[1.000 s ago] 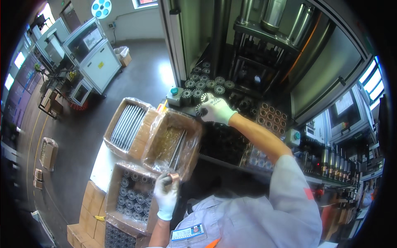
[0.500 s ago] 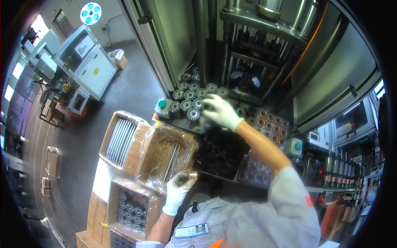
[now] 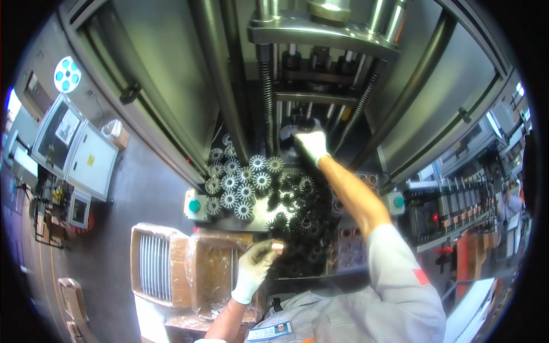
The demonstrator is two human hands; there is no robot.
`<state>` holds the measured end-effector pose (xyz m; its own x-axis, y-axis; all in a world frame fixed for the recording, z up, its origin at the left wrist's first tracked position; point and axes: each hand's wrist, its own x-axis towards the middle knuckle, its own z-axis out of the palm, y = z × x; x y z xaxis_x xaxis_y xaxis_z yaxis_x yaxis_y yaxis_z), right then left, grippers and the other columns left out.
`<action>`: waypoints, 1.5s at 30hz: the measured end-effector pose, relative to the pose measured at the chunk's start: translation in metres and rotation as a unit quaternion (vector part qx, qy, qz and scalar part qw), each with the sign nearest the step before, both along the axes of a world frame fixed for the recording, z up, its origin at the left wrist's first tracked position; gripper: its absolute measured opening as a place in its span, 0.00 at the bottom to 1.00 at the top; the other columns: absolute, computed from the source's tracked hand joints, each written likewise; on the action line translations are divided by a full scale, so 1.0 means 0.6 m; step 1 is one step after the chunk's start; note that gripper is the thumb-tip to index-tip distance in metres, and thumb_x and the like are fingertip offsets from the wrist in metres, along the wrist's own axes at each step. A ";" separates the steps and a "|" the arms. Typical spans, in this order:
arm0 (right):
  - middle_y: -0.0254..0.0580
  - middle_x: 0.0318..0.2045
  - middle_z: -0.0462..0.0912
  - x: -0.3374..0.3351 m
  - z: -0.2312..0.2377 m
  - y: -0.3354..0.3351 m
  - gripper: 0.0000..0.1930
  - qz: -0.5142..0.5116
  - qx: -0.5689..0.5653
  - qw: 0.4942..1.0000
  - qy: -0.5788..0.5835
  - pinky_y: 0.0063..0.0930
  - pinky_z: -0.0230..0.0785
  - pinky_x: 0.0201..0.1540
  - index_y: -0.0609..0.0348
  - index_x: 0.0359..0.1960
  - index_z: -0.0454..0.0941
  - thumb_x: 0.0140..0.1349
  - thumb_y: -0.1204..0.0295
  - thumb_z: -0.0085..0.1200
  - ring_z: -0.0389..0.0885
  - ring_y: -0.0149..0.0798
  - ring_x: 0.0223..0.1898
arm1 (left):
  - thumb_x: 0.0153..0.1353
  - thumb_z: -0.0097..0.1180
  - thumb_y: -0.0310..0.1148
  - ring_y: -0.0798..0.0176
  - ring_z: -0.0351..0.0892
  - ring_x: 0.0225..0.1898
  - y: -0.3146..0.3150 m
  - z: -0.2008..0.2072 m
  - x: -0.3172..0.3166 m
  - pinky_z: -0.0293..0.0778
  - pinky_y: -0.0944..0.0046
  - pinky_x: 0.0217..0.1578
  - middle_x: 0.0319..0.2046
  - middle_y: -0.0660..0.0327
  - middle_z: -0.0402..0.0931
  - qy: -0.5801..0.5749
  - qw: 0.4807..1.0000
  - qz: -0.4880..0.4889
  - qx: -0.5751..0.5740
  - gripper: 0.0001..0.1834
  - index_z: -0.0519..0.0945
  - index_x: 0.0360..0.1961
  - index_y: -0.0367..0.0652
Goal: The person picks up metal rotors from an assembly line and places them into a white storage container. The person also handles individual circular metal components, moving them between a press machine and various storage boxes.
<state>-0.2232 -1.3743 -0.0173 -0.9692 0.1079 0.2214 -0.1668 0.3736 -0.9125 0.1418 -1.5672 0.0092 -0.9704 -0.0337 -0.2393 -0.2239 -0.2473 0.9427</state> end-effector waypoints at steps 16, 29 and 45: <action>0.49 0.39 0.83 0.287 0.168 0.135 0.25 0.306 0.297 0.902 0.071 0.42 0.76 0.46 0.56 0.47 0.76 0.50 0.59 0.67 0.84 0.50 0.41 | 0.61 0.63 0.33 0.46 0.76 0.39 0.089 -0.011 -0.375 0.73 0.50 0.38 0.39 0.50 0.73 0.378 0.779 0.051 -0.498 0.09 0.78 0.35 0.40; 0.60 0.45 0.84 0.457 0.077 0.714 0.35 -0.222 0.403 0.846 -0.269 0.45 0.73 0.55 0.61 0.54 0.72 0.52 0.47 0.61 0.83 0.58 0.51 | 0.61 0.63 0.34 0.44 0.82 0.43 0.132 -0.037 -0.593 0.76 0.51 0.45 0.36 0.48 0.84 0.374 0.703 -0.152 -0.586 0.09 0.86 0.37 0.39; 0.69 0.64 0.70 0.430 0.034 0.820 0.56 -0.132 0.337 0.863 -0.352 0.43 0.63 0.67 0.63 0.73 0.58 0.52 0.34 0.62 0.71 0.61 0.65 | 0.65 0.61 0.50 0.41 0.82 0.48 0.161 -0.076 -0.542 0.79 0.48 0.47 0.54 0.41 0.77 0.256 0.596 -0.101 -0.754 0.25 0.82 0.55 0.43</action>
